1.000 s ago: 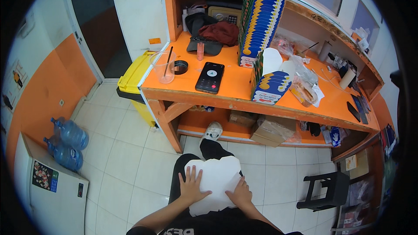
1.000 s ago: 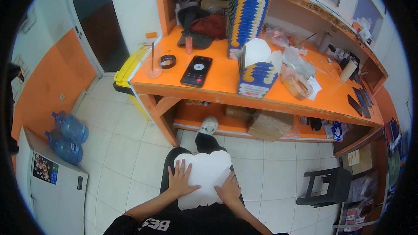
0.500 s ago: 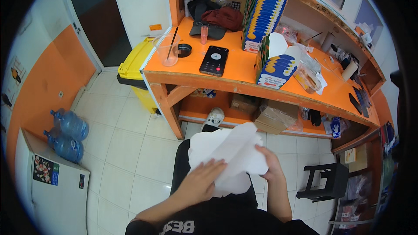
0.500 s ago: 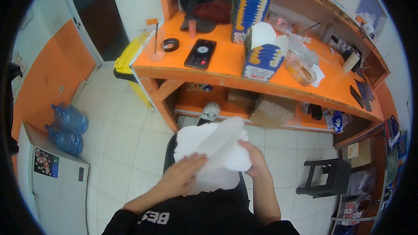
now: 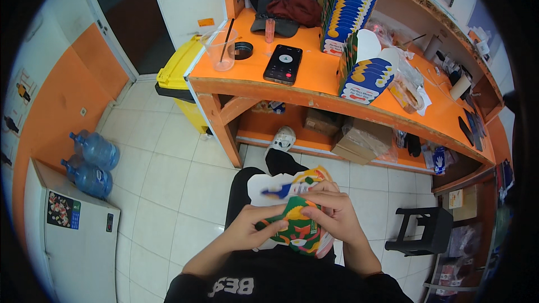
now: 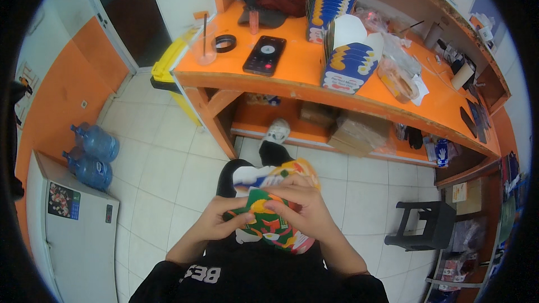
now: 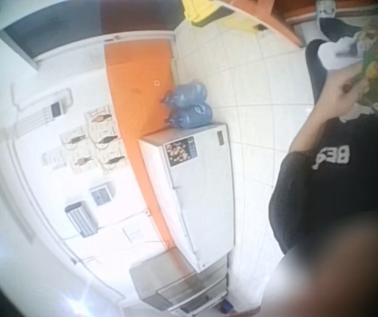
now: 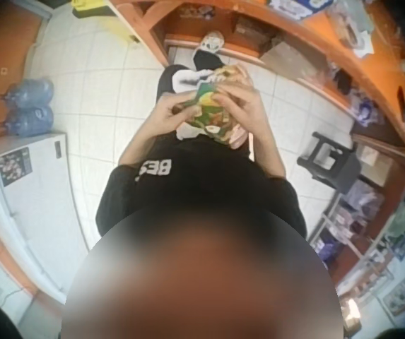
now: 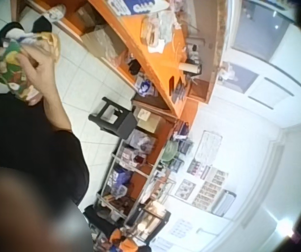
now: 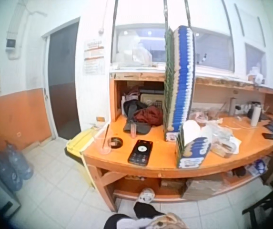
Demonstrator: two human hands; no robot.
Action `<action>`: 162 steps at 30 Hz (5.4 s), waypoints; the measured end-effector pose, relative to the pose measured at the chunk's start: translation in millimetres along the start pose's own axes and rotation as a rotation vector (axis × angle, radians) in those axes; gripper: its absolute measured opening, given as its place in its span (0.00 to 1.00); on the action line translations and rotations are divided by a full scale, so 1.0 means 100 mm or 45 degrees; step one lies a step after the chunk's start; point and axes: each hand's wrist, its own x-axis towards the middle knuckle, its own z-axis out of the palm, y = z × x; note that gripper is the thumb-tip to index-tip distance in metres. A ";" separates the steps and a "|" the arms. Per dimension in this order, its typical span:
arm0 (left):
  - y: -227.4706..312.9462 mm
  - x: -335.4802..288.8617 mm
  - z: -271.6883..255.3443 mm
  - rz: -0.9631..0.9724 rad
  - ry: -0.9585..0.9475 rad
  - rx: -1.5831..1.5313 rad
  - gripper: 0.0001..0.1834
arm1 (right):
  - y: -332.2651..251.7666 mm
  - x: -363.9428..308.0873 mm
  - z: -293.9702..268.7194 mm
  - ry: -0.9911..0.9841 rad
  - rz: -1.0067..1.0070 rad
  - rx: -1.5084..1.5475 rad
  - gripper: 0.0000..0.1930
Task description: The person repeatedly folds flat, printed cardboard pieces into small boxes and stacks them on an orange counter. They handle each piece one at a time, folding edges and tucking flaps to form the box shape, then place the finished box onto a growing stack.
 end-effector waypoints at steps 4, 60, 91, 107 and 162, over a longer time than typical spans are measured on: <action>-0.22 -0.04 0.07 -0.192 0.288 -0.332 0.14 | -0.02 -0.04 0.09 0.246 -0.070 -0.095 0.08; -0.17 0.16 0.27 0.176 0.642 -0.420 0.29 | -0.11 0.06 0.03 -0.028 -0.089 -0.279 0.10; -0.13 0.24 0.59 -0.139 0.425 -0.631 0.25 | 0.11 0.34 0.44 0.984 0.069 -0.255 0.12; -0.03 0.35 -0.27 -0.639 -0.223 -0.381 0.31 | 0.66 0.25 -0.21 0.345 0.495 0.554 0.29; -0.74 -0.71 -0.22 -0.865 -0.165 -0.594 0.28 | 0.81 -0.71 0.68 -0.223 0.658 0.194 0.16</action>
